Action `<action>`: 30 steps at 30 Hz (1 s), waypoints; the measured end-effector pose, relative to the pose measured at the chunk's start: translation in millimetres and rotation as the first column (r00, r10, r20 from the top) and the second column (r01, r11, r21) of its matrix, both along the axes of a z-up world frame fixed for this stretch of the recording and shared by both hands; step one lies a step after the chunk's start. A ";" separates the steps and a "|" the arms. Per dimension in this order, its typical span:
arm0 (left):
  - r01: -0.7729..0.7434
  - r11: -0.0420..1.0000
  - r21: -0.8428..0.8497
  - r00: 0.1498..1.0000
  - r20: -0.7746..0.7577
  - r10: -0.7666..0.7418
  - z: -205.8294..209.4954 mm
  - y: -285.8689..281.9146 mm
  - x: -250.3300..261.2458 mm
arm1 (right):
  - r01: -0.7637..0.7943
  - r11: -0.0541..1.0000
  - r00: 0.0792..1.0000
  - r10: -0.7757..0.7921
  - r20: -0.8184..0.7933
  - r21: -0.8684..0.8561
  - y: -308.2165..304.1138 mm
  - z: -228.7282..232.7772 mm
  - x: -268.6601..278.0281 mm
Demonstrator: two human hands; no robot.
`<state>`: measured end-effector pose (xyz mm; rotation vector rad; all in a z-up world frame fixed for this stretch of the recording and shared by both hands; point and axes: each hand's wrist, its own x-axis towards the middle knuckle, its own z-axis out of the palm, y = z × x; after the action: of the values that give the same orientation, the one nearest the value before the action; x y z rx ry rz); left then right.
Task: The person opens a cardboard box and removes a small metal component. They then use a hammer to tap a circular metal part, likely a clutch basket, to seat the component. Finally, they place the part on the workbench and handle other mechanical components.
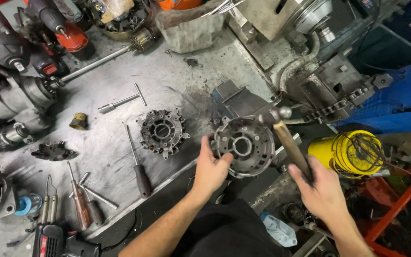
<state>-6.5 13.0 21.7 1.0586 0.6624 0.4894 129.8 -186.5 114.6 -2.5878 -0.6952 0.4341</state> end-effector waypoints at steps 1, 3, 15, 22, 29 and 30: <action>-0.002 1.000 0.000 1.000 -0.001 0.002 -6.0 -2.6 0.8 | -0.002 1.000 1.000 0.002 -0.001 0.000 -7.4 -1.4 -3.1; 0.056 0.996 0.066 0.997 -0.055 -0.053 -17.7 -9.2 2.5 | -0.010 1.000 0.999 0.009 0.031 0.013 -23.7 -3.4 -9.7; 0.121 0.990 -0.066 0.990 -0.069 -0.125 -9.2 -9.0 5.5 | 0.077 0.994 0.997 -0.074 0.037 -0.081 -39.4 3.7 -29.9; 0.064 0.996 -0.061 0.998 -0.005 -0.064 -15.9 -23.8 3.5 | 0.077 0.992 0.997 -0.077 0.009 -0.096 -23.0 23.9 -25.0; 0.079 0.997 -0.025 0.984 -0.160 -0.082 -4.6 -24.0 -0.3 | 0.052 0.988 0.998 -0.048 0.033 -0.145 -28.2 30.4 -26.3; 0.071 0.997 -0.030 0.992 -0.102 -0.074 -10.2 -25.0 -0.1 | 0.056 0.991 0.998 -0.050 0.049 -0.123 -28.1 33.8 -28.5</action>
<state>-6.6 -12.1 11.5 1.0847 0.7171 0.3639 101.4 -214.5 148.4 -2.7349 -0.6315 0.4145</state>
